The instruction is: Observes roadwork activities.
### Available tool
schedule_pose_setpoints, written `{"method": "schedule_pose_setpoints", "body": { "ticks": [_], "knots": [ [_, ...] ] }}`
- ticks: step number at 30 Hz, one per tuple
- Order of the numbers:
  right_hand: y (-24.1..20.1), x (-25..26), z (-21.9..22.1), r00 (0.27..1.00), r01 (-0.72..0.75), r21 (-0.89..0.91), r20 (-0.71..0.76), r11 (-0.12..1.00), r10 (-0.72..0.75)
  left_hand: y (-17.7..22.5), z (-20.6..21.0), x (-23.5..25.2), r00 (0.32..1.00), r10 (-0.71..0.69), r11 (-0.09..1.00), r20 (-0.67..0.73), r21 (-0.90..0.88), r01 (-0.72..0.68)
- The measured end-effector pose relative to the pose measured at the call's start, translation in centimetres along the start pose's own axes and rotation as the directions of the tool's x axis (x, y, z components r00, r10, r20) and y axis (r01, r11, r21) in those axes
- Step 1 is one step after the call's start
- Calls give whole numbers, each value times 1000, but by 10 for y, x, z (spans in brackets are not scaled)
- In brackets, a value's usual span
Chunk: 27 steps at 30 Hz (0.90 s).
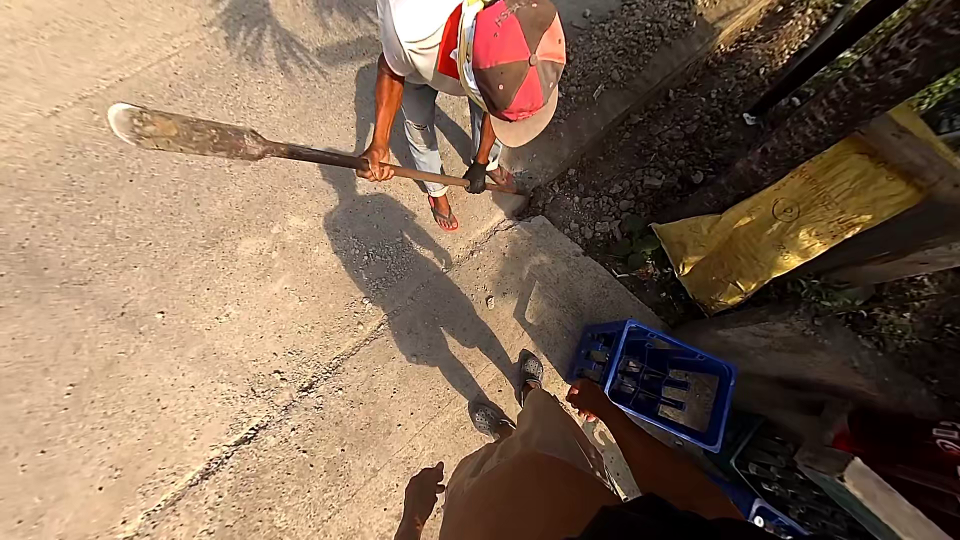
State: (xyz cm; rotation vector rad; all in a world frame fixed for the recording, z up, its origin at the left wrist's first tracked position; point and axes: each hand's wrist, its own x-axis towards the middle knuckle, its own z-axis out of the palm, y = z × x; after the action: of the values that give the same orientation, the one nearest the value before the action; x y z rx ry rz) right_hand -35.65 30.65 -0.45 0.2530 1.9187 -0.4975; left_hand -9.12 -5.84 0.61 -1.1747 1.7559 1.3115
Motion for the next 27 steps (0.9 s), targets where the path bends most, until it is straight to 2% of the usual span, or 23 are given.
{"method": "schedule_pose_setpoints", "body": {
  "ticks": [17,27],
  "knots": [
    [0,-4,0,1000,-11,14,12,1000,11,3,1,1,1000,-10,1000,0,13,10],
    [-3,-1,4,1000,-7,22,23,1000,7,0,-1,-3,1000,-27,999,-13,-37,27]
  ]
}}
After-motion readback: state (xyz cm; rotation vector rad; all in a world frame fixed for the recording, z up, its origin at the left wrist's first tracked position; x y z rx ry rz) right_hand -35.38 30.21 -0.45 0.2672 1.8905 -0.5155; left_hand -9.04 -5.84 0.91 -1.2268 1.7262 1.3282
